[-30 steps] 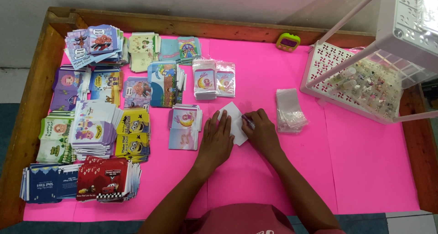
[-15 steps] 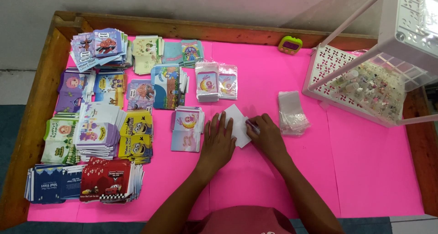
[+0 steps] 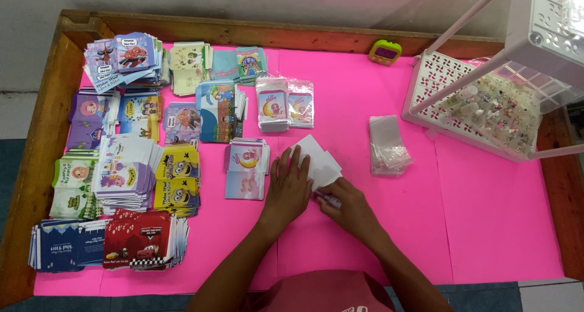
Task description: Packing individual stickers and cards into small plastic bags and sealing them.
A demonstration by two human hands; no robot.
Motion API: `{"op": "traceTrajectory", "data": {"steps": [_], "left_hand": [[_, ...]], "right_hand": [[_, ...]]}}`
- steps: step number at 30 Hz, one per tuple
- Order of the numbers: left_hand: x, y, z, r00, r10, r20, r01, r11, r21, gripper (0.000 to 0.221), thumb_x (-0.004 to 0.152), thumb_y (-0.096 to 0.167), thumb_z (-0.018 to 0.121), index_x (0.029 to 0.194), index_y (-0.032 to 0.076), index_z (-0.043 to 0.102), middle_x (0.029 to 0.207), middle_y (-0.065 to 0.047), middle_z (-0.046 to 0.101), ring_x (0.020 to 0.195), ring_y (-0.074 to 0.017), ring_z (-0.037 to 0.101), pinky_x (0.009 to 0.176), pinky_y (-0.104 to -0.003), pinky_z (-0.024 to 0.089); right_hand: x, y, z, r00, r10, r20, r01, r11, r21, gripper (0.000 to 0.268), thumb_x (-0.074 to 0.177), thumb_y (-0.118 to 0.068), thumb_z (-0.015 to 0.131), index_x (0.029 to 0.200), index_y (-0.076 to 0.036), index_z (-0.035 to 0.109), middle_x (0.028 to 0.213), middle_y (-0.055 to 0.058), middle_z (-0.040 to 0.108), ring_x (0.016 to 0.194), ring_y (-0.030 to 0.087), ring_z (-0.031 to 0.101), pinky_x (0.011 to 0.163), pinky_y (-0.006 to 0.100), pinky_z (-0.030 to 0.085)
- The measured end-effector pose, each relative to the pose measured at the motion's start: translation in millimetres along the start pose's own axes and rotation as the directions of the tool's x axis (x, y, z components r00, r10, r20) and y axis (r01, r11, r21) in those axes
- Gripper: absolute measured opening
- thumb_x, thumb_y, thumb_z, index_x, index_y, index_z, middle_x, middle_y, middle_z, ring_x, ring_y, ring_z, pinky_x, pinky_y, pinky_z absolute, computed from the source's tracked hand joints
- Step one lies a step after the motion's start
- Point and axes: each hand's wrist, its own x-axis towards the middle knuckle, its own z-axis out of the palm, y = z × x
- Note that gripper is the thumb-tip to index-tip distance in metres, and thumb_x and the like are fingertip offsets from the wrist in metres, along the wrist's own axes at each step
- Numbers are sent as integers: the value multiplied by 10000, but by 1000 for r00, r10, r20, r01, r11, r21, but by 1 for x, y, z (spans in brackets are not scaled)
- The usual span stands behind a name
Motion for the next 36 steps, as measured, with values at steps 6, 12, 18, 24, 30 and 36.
{"op": "traceTrajectory", "data": {"steps": [6,12,18,24,30,36], "left_hand": [[3,2,-8,1000,23,-21,-22,999,24,453,1000,271,549,1412,82,555,1573,-188,383,1487,-390,212,1177,-566,236],[1,0,2,992,127,21,-125,988,-87,451,940,133,640,1390,132,604,1478,-153,517,1468,-382,296,1148,-578,306],[7,1,-21,977,142,162,-107,972,-208,449,970,148,599,1414,88,571,1463,-174,562,1488,-370,338,1175,-571,287],[10,2,-40,979,121,164,-72,959,-275,402,1068,280,466,1388,73,595,1437,-180,595,1489,-383,350,1166,-567,289],[10,-2,-33,979,107,172,-46,944,-328,457,1039,375,551,1377,72,601,1443,-188,592,1494,-417,328,1161,-596,284],[12,-2,-39,985,100,142,-50,947,-318,349,1053,247,536,1348,90,637,1420,-164,619,1465,-424,366,1132,-597,326]], "right_hand": [[4,36,-9,976,46,-213,-87,978,-187,164,884,-235,771,1004,-123,761,857,52,642,799,252,734,689,363,631],[-2,13,1,990,-16,-139,-4,990,-143,154,863,-204,788,999,-133,770,819,50,637,768,255,736,665,349,636],[22,39,-8,983,64,-170,-100,972,-211,221,885,-309,765,1025,-139,753,847,65,652,812,283,730,701,410,621],[57,36,-3,988,61,-145,-87,981,-176,229,921,-282,759,1029,-81,754,853,93,644,823,303,733,706,402,618],[65,28,-3,990,47,-133,-75,974,-215,216,902,-260,766,1030,-86,749,851,99,639,831,310,732,691,427,625],[67,39,5,987,87,-138,-118,965,-235,226,899,-292,757,1021,-103,749,863,88,632,829,309,730,689,439,629]]}}
